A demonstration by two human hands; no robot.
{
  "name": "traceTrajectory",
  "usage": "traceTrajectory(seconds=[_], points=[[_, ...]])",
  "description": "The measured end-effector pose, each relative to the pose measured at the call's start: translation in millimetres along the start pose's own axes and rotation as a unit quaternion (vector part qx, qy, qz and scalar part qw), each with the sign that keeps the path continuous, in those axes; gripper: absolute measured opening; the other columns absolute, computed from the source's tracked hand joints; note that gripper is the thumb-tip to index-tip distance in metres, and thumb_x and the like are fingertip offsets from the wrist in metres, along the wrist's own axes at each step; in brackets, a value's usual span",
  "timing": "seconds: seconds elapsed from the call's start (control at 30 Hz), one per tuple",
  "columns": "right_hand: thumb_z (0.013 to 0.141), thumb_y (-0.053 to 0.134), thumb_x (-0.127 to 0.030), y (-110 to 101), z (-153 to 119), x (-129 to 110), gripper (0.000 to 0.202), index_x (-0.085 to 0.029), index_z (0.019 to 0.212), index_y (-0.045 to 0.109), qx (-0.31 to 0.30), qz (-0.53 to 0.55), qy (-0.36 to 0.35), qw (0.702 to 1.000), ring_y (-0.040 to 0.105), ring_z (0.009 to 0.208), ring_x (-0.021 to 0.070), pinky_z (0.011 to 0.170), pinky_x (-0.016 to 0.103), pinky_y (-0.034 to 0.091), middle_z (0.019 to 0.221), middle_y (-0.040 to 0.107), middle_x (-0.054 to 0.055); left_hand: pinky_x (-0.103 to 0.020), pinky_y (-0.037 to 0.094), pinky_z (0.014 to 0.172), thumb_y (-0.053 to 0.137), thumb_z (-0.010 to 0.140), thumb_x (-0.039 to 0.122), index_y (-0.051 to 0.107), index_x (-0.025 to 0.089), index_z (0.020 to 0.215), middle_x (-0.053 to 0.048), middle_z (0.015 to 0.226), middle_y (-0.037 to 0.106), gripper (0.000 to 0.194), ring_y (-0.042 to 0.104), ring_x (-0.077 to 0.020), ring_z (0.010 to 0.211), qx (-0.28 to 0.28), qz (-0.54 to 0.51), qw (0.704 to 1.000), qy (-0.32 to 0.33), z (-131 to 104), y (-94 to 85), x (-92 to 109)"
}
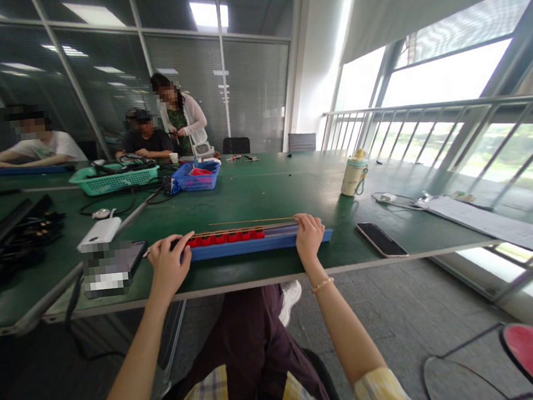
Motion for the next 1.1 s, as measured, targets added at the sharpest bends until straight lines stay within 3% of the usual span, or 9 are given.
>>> traceTrajectory(seconds=[0.27, 0.5, 0.6, 0.73, 0.9, 1.0, 1.1], points=[[0.098, 0.043, -0.032, 1.8, 2.9, 5.3, 0.032, -0.024, 0.098, 0.074, -0.017, 0.01, -0.04, 0.999, 0.054, 0.089, 0.0243, 0.082, 0.036, 0.036, 0.098, 0.072, 0.007, -0.049, 0.037, 0.096, 0.042, 0.095, 0.03, 0.065, 0.032, 0.13, -0.012, 0.124, 0.058, 0.042, 0.04, -0.0314, 0.114, 0.001, 0.003, 1.0, 0.001, 1.2, -4.3, -0.7], [0.094, 0.049, -0.028, 15.9, 57.9, 43.5, 0.029, -0.022, 0.096, 0.077, -0.096, 0.051, -0.074, 0.991, 0.058, 0.086, 0.0221, 0.085, 0.036, 0.042, 0.094, 0.074, 0.007, -0.048, 0.037, 0.097, 0.042, 0.095, 0.03, 0.065, 0.032, 0.13, -0.012, 0.123, 0.059, 0.042, 0.042, -0.0313, 0.114, 0.004, 0.005, 1.0, 0.005, 1.6, -5.7, -1.0], [0.088, 0.053, -0.024, 32.0, 70.3, 62.8, 0.025, -0.02, 0.087, 0.077, -0.151, 0.064, -0.034, 0.986, 0.062, 0.083, 0.0213, 0.083, 0.035, 0.045, 0.091, 0.075, 0.008, -0.049, 0.037, 0.097, 0.042, 0.095, 0.03, 0.065, 0.032, 0.13, -0.012, 0.124, 0.059, 0.042, 0.041, -0.0314, 0.115, 0.005, 0.005, 1.0, 0.005, 1.5, -5.7, 0.4], [0.082, 0.057, -0.017, 47.9, 64.9, 78.5, 0.018, -0.019, 0.083, 0.075, -0.225, 0.037, 0.04, 0.973, 0.062, 0.074, 0.0189, 0.074, 0.031, 0.047, 0.077, 0.073, 0.005, -0.049, 0.037, 0.096, 0.043, 0.094, 0.03, 0.065, 0.032, 0.13, -0.012, 0.123, 0.059, 0.042, 0.042, -0.0312, 0.114, 0.002, 0.006, 1.0, 0.006, 1.9, -5.0, 1.0], [0.082, 0.057, -0.012, 46.1, 60.6, 75.1, 0.024, -0.022, 0.098, 0.073, -0.292, -0.01, 0.06, 0.954, 0.062, 0.071, 0.0148, 0.072, 0.025, 0.047, 0.078, 0.073, 0.001, -0.048, 0.038, 0.096, 0.044, 0.095, 0.03, 0.065, 0.032, 0.13, -0.012, 0.124, 0.059, 0.041, 0.041, -0.0311, 0.115, 0.005, 0.007, 1.0, 0.008, 2.5, -3.1, 1.0], [0.085, 0.05, -0.011, 42.5, 62.2, 67.0, 0.03, -0.023, 0.093, 0.077, -0.357, -0.068, 0.056, 0.93, 0.066, 0.085, 0.0167, 0.08, 0.024, 0.047, 0.09, 0.076, 0.004, -0.048, 0.038, 0.096, 0.044, 0.096, 0.03, 0.065, 0.032, 0.129, -0.011, 0.123, 0.06, 0.04, 0.042, -0.0302, 0.114, 0.008, 0.01, 1.0, 0.008, 2.7, -2.0, 0.6], [0.085, 0.048, -0.013, 40.7, 63.5, 59.3, 0.037, -0.026, 0.1, 0.079, -0.406, -0.123, 0.046, 0.904, 0.066, 0.1, 0.0193, 0.087, 0.025, 0.047, 0.106, 0.076, 0.004, -0.048, 0.038, 0.097, 0.045, 0.096, 0.03, 0.065, 0.033, 0.129, -0.01, 0.123, 0.06, 0.039, 0.042, -0.0302, 0.114, 0.011, 0.012, 1.0, 0.008, 2.7, -0.9, -0.5]])
Point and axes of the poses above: each hand's wrist, its own z-axis towards the middle knuckle, its own y-axis out of the palm, x = y × z, the point moved 2 cm from there along z, towards the middle knuckle
